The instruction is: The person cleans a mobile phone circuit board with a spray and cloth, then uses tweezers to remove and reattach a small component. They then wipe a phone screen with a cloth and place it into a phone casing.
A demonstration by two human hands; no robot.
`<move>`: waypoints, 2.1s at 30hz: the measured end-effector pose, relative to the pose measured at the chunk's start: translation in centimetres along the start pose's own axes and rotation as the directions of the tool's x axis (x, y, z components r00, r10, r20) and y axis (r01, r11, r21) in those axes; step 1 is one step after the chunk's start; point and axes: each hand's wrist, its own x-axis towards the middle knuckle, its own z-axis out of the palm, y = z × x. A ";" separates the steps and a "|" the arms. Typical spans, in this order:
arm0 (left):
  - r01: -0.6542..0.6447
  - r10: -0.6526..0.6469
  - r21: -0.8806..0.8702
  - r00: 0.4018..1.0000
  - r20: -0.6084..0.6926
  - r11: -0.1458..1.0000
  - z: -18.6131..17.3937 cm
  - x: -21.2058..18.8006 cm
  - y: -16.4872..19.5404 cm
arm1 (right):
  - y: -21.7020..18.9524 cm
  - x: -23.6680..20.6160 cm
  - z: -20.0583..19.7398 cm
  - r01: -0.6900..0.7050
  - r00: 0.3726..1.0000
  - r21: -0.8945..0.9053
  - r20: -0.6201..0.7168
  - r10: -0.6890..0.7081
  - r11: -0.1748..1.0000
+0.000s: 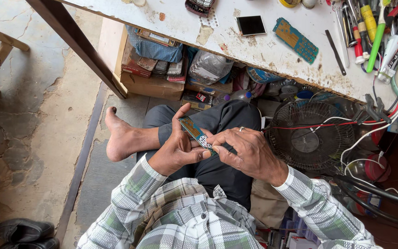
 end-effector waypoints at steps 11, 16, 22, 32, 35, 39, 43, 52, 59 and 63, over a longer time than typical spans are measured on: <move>0.079 -0.097 -0.143 0.988 -0.119 0.987 -0.7 -0.3 -1.1 | -0.2 0.6 0.5 -0.170 0.979 0.041 0.118 0.165 0.984; 0.075 -0.105 -0.170 0.980 -0.171 0.983 -1.2 -0.5 -1.3 | 0.2 0.8 0.6 -0.158 0.982 0.180 0.134 0.135 0.971; 0.090 -0.115 -0.174 0.984 -0.138 0.981 -1.5 -0.5 -1.2 | 0.9 0.3 1.2 -0.125 0.988 0.122 0.107 0.112 0.985; 0.160 -0.180 -0.142 0.973 -0.143 0.977 -1.6 -0.6 -1.3 | 1.7 0.8 1.1 -0.012 0.990 0.160 0.141 -0.011 0.987; 0.127 -0.146 -0.139 0.980 -0.138 0.982 -1.7 -0.8 -1.4 | 1.4 0.9 1.1 0.046 0.991 0.129 0.119 -0.061 0.991; 0.147 -0.167 -0.173 0.980 -0.108 0.974 -2.1 -0.7 -1.8 | 0.5 0.8 1.3 0.118 0.992 0.009 0.030 -0.119 0.993; 0.155 -0.171 -0.217 0.983 -0.060 0.964 -2.6 -0.9 -2.1 | -0.1 0.9 1.1 0.092 0.992 0.018 0.088 -0.094 0.996; 0.217 -0.219 -0.207 0.976 0.013 0.954 -2.7 -1.4 -0.9 | -0.8 2.0 -0.4 -0.103 0.963 0.114 0.260 0.071 0.988; 0.211 -0.208 -0.223 0.978 0.037 0.952 -2.7 -1.6 -0.1 | -1.4 2.5 -0.5 -0.056 0.971 0.120 0.239 0.026 0.991; 0.172 -0.181 -0.248 0.983 -0.015 0.953 -2.6 -1.6 -0.4 | -2.2 2.4 0.1 0.095 0.983 0.006 0.157 -0.095 0.995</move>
